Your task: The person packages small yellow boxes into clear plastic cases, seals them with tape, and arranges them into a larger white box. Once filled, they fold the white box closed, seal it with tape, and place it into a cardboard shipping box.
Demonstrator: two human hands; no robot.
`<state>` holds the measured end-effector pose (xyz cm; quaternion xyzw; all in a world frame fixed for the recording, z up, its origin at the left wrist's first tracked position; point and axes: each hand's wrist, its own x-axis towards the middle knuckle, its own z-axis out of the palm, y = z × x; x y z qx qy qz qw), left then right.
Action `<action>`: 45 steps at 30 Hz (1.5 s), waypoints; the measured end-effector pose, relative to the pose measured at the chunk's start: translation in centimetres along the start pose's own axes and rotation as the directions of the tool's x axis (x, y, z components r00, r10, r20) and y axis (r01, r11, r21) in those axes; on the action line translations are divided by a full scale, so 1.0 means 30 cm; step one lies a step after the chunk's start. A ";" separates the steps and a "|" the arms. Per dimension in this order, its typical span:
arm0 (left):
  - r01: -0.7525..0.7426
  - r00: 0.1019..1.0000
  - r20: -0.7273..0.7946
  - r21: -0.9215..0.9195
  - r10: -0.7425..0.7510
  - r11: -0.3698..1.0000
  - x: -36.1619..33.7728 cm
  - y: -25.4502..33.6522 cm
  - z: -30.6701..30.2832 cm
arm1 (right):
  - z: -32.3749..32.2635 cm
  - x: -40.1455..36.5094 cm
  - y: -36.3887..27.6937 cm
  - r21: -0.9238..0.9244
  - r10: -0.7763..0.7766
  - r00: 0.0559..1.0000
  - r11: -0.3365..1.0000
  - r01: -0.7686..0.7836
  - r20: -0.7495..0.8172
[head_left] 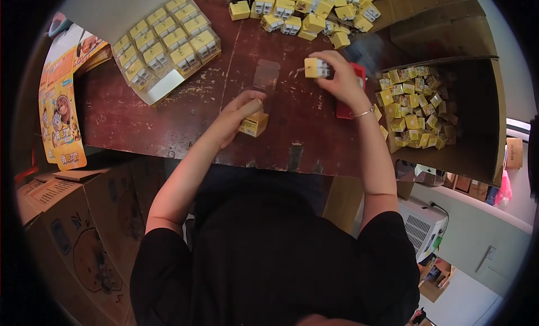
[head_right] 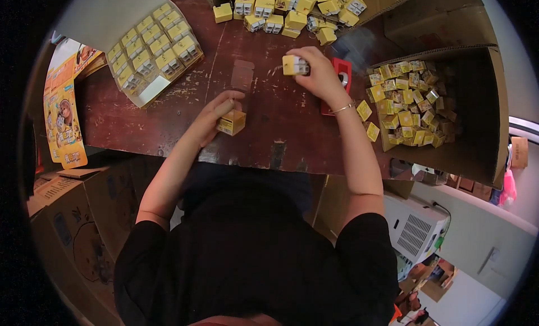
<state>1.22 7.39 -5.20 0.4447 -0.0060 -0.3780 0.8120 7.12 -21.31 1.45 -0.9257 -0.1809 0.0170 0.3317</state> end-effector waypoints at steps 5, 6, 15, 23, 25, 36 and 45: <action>-0.072 0.993 -0.074 0.216 0.090 0.974 -0.023 0.030 -0.012 | 0.096 -0.126 -0.094 -0.036 0.021 0.981 0.999 -0.014 0.191; -0.076 0.992 -0.080 0.214 0.096 0.974 -0.025 0.033 -0.014 | 0.098 -0.135 -0.106 -0.050 -0.068 0.987 0.996 0.075 0.143; -0.022 1.000 -0.007 0.464 0.028 0.885 -0.047 0.025 0.001 | -0.088 -0.102 -0.325 0.022 -0.145 0.984 0.989 0.143 0.108; -0.153 0.988 0.070 0.581 0.138 0.799 0.006 0.003 0.078 | -0.019 -0.062 -0.333 0.045 -0.205 0.910 0.978 0.203 0.362; -0.228 0.971 0.083 0.610 0.225 0.759 0.004 -0.001 0.094 | -0.008 -0.075 -0.322 0.130 -0.244 0.889 0.969 0.209 0.388; -0.486 0.872 0.121 0.332 0.475 0.808 0.040 -0.170 0.095 | 0.277 -0.289 -0.195 0.806 0.371 0.845 0.312 -0.504 0.385; -0.628 0.699 0.305 0.695 0.647 0.351 0.008 -0.057 0.151 | 0.283 -0.265 -0.156 0.885 0.317 0.845 0.031 -0.464 0.431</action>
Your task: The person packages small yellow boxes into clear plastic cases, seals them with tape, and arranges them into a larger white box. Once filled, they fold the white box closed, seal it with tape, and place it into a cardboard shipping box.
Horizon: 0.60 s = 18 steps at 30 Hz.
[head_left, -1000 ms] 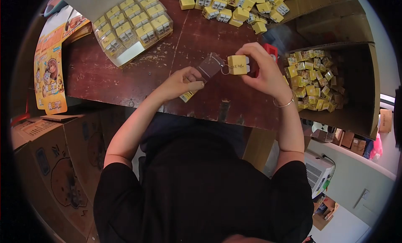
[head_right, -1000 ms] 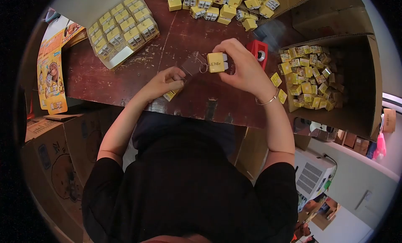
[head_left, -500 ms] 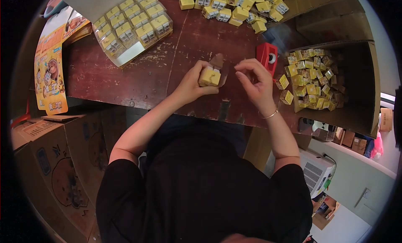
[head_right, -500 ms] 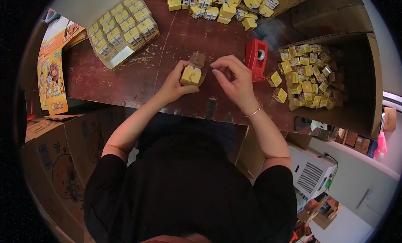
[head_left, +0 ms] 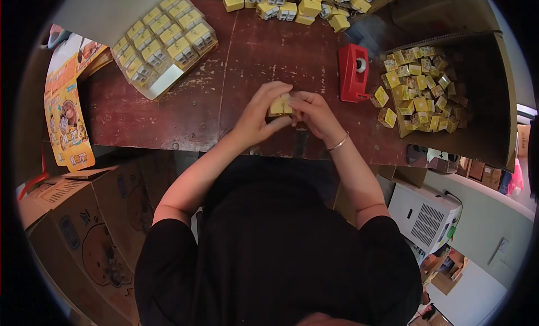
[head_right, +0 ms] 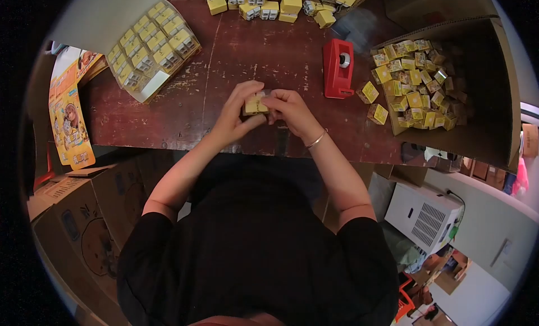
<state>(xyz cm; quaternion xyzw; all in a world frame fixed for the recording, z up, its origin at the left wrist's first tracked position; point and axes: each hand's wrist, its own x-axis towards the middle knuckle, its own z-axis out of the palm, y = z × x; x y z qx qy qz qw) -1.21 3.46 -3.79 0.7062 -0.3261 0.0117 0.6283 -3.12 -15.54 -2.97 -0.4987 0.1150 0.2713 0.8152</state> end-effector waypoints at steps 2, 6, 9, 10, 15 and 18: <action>0.076 0.996 -0.055 -0.013 -0.076 0.997 -0.004 -0.022 -0.013 | 0.038 -0.036 0.019 -0.211 -0.209 0.977 0.957 0.197 -0.034; 0.277 0.923 -0.202 -0.244 -0.328 0.929 0.034 0.066 0.054 | 0.134 -0.042 0.078 -0.845 -0.633 0.774 0.403 0.352 0.020; 0.210 0.958 -0.178 -0.093 -0.224 0.973 0.046 0.083 0.063 | 0.135 -0.072 0.062 -0.762 -0.584 0.800 0.578 0.291 -0.137; 0.184 0.970 -0.134 -0.147 -0.204 0.972 0.047 0.078 0.061 | 0.122 -0.079 0.063 -0.797 -0.611 0.782 0.530 0.289 -0.123; 0.129 0.986 -0.088 -0.161 -0.144 0.979 0.055 0.072 0.079 | 0.104 -0.112 0.068 -0.803 -0.628 0.770 0.513 0.304 -0.110; 0.235 0.960 -0.068 -0.342 -0.273 0.910 0.067 0.098 0.085 | 0.096 -0.139 0.069 -0.795 -0.619 0.774 0.532 0.292 -0.130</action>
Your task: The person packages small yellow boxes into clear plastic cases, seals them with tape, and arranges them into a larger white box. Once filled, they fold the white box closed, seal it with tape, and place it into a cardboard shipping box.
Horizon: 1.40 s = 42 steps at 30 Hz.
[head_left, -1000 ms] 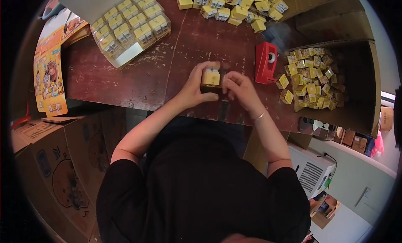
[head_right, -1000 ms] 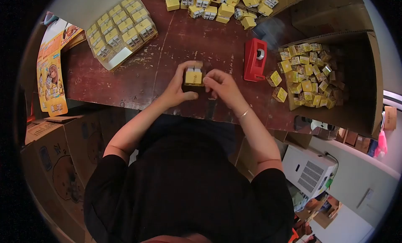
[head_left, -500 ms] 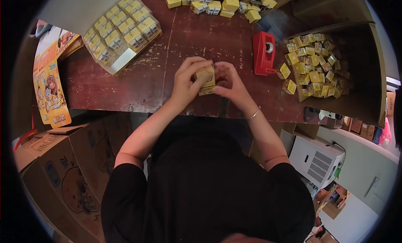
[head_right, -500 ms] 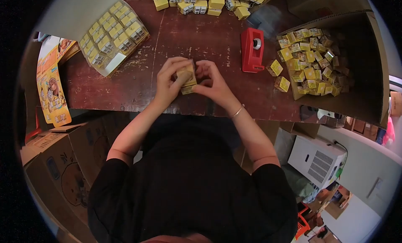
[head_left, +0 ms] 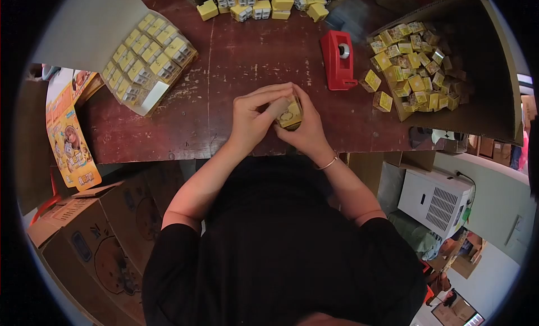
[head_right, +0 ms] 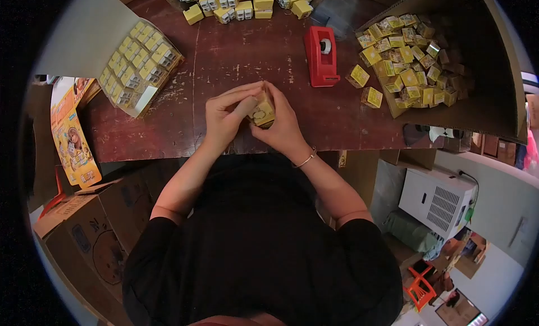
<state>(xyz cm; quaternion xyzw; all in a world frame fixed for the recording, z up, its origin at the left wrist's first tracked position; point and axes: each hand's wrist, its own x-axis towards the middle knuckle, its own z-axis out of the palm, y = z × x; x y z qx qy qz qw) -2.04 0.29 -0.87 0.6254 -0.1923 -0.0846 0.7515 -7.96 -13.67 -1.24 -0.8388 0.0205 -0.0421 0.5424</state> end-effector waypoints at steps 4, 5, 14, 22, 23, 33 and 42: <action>-0.045 0.995 0.096 0.105 0.035 0.993 0.009 0.017 0.007 | -0.010 -0.029 0.015 0.066 0.016 0.999 0.998 -0.014 -0.028; -0.132 0.983 0.147 0.185 0.105 0.974 0.013 0.020 0.012 | -0.016 -0.034 0.011 0.067 0.016 0.999 0.998 -0.014 -0.035; 0.037 0.977 0.212 -0.137 -0.007 0.990 -0.004 -0.037 0.107 | -0.056 -0.074 0.069 0.205 0.013 0.993 0.979 0.012 -0.119; 0.181 0.922 0.328 0.106 -0.206 0.978 0.069 -0.179 0.159 | -0.361 0.031 0.235 0.104 0.119 0.914 0.991 -0.085 -0.387; -0.032 0.921 0.388 0.178 -0.040 0.983 0.105 -0.191 0.184 | -0.388 0.077 0.274 -0.105 0.080 0.856 0.983 -0.154 -0.511; -0.204 0.838 0.545 0.246 0.039 0.948 0.227 -0.284 0.244 | -0.379 0.042 0.288 0.134 0.139 0.860 0.987 -0.083 -0.490; -0.192 0.960 0.276 0.519 0.050 0.833 0.165 -0.216 0.227 | -0.354 -0.087 0.150 0.602 0.364 0.897 0.785 -0.150 -0.250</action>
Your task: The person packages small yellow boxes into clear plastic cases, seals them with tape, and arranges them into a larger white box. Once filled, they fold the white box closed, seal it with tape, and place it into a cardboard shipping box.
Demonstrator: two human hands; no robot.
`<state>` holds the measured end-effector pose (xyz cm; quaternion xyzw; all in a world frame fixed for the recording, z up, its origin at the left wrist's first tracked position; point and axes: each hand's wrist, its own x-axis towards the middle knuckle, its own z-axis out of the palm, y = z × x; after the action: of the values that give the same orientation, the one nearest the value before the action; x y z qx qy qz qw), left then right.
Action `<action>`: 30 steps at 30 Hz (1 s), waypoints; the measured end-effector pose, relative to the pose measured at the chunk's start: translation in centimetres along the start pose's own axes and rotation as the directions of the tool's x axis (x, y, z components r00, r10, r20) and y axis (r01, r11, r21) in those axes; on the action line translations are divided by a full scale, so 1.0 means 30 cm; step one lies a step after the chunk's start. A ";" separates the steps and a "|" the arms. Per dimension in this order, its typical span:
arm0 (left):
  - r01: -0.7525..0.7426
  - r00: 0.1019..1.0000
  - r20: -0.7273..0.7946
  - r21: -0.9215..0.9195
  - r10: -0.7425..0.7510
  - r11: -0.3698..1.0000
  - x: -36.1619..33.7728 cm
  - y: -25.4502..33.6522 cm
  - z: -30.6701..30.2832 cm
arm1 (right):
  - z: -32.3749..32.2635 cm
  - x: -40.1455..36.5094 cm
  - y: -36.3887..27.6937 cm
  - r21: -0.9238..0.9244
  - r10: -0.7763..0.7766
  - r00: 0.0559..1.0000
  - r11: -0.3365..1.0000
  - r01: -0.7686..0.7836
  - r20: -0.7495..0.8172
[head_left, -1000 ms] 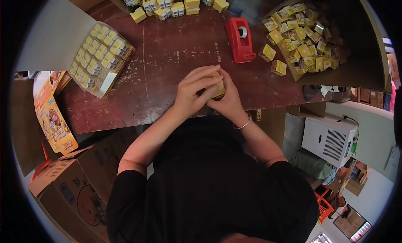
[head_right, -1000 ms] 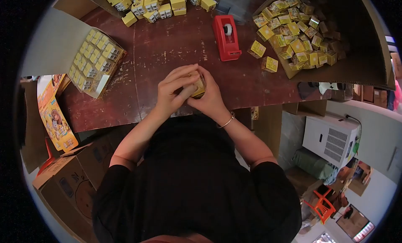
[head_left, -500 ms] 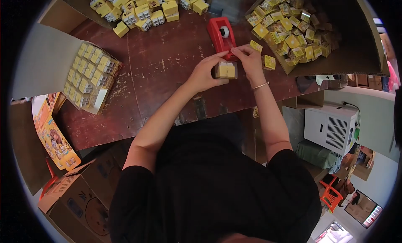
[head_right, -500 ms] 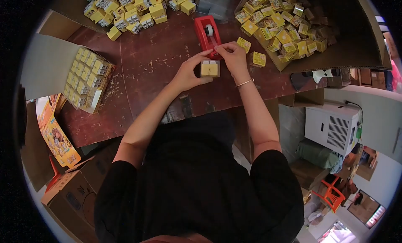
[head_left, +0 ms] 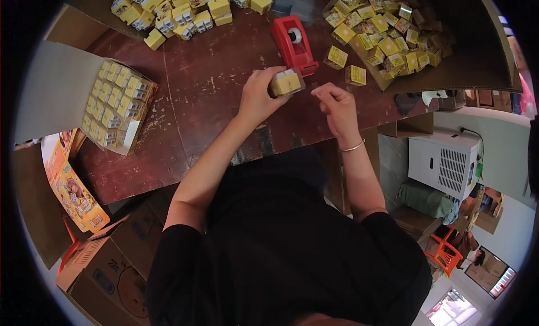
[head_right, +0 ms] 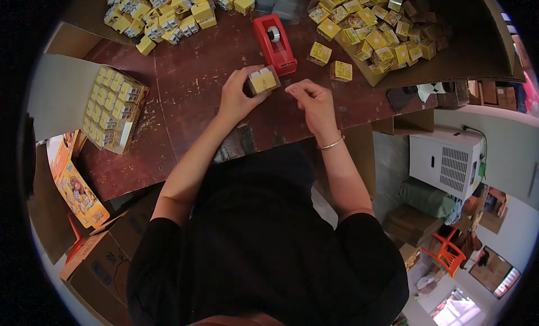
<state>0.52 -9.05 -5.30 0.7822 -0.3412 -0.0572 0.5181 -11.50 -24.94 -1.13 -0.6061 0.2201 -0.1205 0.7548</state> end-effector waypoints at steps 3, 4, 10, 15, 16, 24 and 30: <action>-0.181 0.978 -0.091 0.085 0.189 0.980 -0.008 0.008 0.002 | 0.050 -0.023 0.021 0.079 0.184 0.982 0.979 -0.188 0.053; -0.182 0.978 -0.093 0.084 0.189 0.980 -0.010 0.013 0.002 | 0.053 -0.018 0.042 0.077 0.183 0.982 0.979 -0.187 0.053; -0.316 0.934 -0.106 0.197 0.341 0.928 -0.033 0.032 -0.043 | 0.076 0.013 0.108 0.178 0.472 0.871 0.853 -0.491 0.140; 0.358 0.898 0.389 -0.370 -0.207 0.857 -0.066 0.066 -0.067 | 0.109 0.049 0.131 -0.307 -0.295 0.925 0.881 0.360 0.237; 0.358 0.898 0.387 -0.370 -0.209 0.857 -0.071 0.060 -0.069 | 0.105 0.044 0.106 -0.306 -0.295 0.925 0.881 0.360 0.240; 0.323 0.904 0.297 -0.946 -0.307 0.034 -0.084 0.052 0.005 | 0.143 -0.004 0.042 0.130 0.017 0.991 0.991 -0.034 0.131; 0.167 0.985 0.149 -0.646 -0.091 0.745 0.024 0.029 0.014 | -0.037 0.254 0.051 -0.512 -0.362 0.932 0.804 0.301 -0.021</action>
<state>0.48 -10.00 -4.57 0.5681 -0.2721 -0.2510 0.7350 -5.50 -28.95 -4.22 -0.8017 0.1783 -0.2247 0.5244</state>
